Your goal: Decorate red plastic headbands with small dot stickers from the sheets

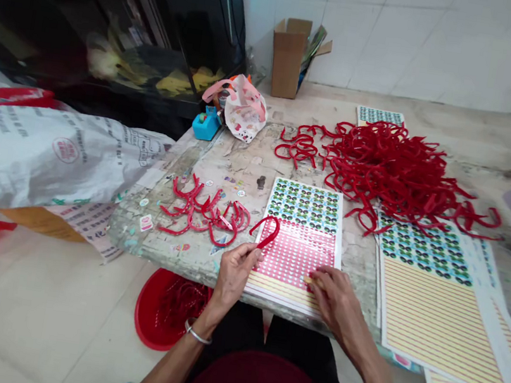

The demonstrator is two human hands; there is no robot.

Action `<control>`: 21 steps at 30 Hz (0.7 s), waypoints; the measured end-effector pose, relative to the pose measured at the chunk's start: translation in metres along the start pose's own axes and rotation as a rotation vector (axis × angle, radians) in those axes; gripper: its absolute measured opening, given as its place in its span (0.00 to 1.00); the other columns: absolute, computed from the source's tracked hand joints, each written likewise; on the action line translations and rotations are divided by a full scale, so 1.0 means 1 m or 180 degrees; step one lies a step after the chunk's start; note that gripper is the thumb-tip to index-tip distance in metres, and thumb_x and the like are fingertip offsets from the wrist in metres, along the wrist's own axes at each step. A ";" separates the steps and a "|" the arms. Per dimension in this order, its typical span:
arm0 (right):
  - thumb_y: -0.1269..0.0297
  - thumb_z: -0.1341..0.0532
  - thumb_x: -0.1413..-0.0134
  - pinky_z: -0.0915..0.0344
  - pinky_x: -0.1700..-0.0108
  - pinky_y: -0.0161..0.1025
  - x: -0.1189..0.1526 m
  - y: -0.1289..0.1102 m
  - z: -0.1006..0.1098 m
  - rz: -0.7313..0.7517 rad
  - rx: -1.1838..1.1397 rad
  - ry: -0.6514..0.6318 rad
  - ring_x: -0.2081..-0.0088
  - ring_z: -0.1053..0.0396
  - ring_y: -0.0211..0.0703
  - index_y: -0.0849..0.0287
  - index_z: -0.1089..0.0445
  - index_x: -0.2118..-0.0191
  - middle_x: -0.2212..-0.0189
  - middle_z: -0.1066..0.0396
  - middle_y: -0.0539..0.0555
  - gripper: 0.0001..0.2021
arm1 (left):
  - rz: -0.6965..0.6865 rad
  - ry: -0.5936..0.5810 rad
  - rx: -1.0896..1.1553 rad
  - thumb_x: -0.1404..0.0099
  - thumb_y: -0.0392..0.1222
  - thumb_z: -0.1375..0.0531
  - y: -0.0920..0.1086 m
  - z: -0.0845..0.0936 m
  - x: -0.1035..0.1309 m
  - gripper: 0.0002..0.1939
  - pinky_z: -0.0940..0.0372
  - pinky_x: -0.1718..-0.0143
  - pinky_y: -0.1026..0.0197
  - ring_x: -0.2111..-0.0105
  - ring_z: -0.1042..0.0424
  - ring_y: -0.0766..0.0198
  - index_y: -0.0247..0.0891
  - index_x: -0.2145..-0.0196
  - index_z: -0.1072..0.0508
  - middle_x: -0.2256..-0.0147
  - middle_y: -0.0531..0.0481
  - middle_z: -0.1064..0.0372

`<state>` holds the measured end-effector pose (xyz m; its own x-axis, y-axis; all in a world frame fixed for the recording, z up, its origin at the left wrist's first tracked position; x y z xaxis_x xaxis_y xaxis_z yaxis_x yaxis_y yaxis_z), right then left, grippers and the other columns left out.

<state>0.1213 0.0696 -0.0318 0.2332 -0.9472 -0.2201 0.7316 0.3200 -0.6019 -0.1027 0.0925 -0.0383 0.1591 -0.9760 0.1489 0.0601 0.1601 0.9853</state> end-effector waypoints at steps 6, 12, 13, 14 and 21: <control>0.66 0.45 0.43 0.41 0.61 0.45 0.013 0.004 -0.016 -0.0062 0.0370 -0.0109 0.64 0.38 0.47 0.58 0.36 0.64 0.67 0.34 0.56 0.04 | 0.0133 0.0031 0.0133 0.43 0.44 0.41 -0.017 0.005 0.007 0.10 0.38 0.70 0.66 0.75 0.32 0.67 0.34 0.68 0.27 0.75 0.52 0.29; 0.66 0.48 0.41 0.43 0.65 0.42 -0.002 -0.006 -0.022 -0.0152 0.0110 -0.0455 0.69 0.38 0.44 0.57 0.39 0.69 0.73 0.35 0.53 0.06 | 0.0233 0.0187 0.0133 0.42 0.44 0.42 -0.025 0.020 0.015 0.09 0.39 0.70 0.66 0.78 0.34 0.68 0.34 0.69 0.27 0.82 0.55 0.33; 0.67 0.49 0.41 0.42 0.65 0.41 -0.005 -0.012 -0.025 -0.0128 -0.0034 -0.0495 0.69 0.37 0.44 0.57 0.39 0.68 0.72 0.35 0.53 0.06 | 0.0267 0.0197 0.0139 0.42 0.44 0.42 -0.028 0.020 0.016 0.10 0.39 0.70 0.66 0.78 0.34 0.68 0.34 0.68 0.28 0.82 0.55 0.32; 0.67 0.49 0.40 0.42 0.64 0.40 -0.009 -0.020 -0.028 -0.0063 -0.0176 -0.0525 0.68 0.37 0.43 0.57 0.38 0.67 0.71 0.34 0.53 0.05 | 0.0302 0.0197 0.0153 0.42 0.44 0.42 -0.030 0.020 0.018 0.10 0.39 0.71 0.66 0.79 0.33 0.67 0.34 0.67 0.28 0.82 0.55 0.32; 0.70 0.50 0.40 0.44 0.60 0.41 -0.036 -0.071 -0.064 0.0735 -0.0150 -0.0470 0.65 0.36 0.44 0.58 0.36 0.61 0.68 0.32 0.54 0.07 | 0.0418 0.0135 0.0303 0.39 0.48 0.45 -0.044 0.012 0.026 0.13 0.34 0.70 0.63 0.78 0.28 0.64 0.34 0.64 0.30 0.80 0.52 0.28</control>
<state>0.0197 0.0824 -0.0302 0.4836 -0.8407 -0.2436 0.6184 0.5251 -0.5846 -0.1135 0.0585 -0.0765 0.2010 -0.9402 0.2751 -0.0572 0.2691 0.9614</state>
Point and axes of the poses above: each hand's wrist, its own x-axis away from the middle knuckle, its own z-axis out of the back of the hand, y = z × x, the point moved 9 cm from there along -x, towards the middle knuckle
